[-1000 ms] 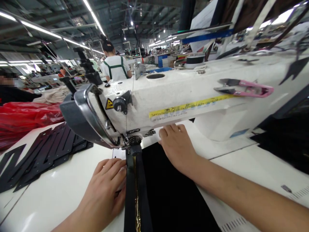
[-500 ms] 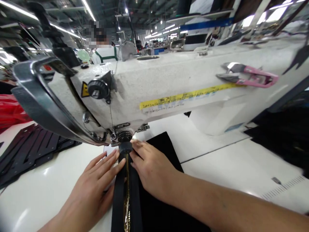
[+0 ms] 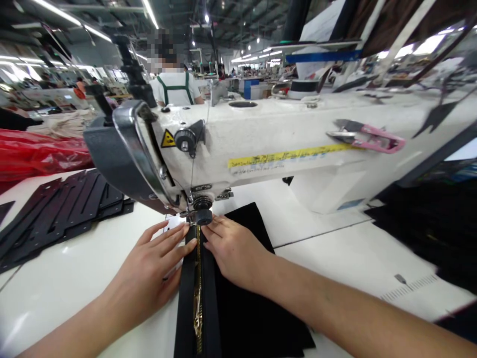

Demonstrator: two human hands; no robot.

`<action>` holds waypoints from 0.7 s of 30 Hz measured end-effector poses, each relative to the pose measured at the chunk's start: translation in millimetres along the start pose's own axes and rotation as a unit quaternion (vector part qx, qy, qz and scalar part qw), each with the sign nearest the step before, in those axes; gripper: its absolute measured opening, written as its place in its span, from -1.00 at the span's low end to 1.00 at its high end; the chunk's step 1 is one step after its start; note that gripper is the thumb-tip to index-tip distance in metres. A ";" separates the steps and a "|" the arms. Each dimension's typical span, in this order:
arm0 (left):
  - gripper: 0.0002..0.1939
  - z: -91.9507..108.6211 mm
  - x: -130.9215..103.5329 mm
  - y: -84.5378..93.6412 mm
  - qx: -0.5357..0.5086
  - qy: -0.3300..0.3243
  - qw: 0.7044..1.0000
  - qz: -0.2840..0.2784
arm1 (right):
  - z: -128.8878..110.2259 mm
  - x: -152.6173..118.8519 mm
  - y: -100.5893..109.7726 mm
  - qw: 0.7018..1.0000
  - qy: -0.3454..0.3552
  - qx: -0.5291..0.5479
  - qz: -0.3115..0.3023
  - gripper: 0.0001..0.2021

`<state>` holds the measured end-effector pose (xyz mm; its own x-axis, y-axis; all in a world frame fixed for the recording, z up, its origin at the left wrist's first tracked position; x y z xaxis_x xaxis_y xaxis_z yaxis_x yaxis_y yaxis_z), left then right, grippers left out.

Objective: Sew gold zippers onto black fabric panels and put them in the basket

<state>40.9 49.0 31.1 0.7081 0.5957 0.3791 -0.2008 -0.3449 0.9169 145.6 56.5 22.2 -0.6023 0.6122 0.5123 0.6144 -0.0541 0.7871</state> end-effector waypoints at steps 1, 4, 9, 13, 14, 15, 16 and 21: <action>-0.64 0.1 0.3 -0.2 -0.001 -0.001 1.000 -0.003 | 0.0 0.2 0.3 1.000 0.001 0.002 0.001 -0.66; -0.64 -0.4 1.9 -0.5 -0.001 0.000 1.000 -0.008 | -0.6 1.1 1.8 1.000 0.010 0.009 0.006 -0.65; -0.64 -3.4 4.5 -1.3 0.004 0.007 1.000 -0.006 | 4.9 5.1 1.7 0.999 0.015 0.027 0.018 -0.68; -0.65 -5.5 5.2 -2.8 0.003 0.013 1.000 -0.004 | 11.3 8.7 2.3 0.999 0.018 0.029 0.024 -0.69; -0.65 -6.0 5.3 -3.2 0.003 0.016 1.000 -0.003 | 9.5 8.5 3.9 0.999 0.019 0.024 0.021 -0.70; -0.65 -6.5 5.2 -3.3 0.004 0.018 1.000 0.000 | 5.6 7.3 6.3 1.000 0.017 0.013 0.020 -0.71; -0.66 -6.9 5.2 -3.3 0.004 0.021 1.000 0.003 | -0.5 4.9 9.8 1.000 0.012 0.000 0.023 -0.72; -0.65 -7.5 2.9 -2.8 0.008 0.026 1.000 0.005 | -62.9 -26.7 20.4 0.998 0.037 -0.002 0.042 -0.76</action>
<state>38.5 57.1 30.5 0.6693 0.6289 0.3955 -0.1969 -0.3631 0.9107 142.2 -10.5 46.2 -0.5848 0.5450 0.6008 0.6627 -0.1061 0.7413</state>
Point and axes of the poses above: each hand's wrist, its own x-axis towards the middle knuckle, its own y-axis out of the back of the hand, z = x × y, the point moved 7 cm from there along x, towards the middle knuckle, and after that the axes turned 12 degrees about x, right-handed, at the moved point
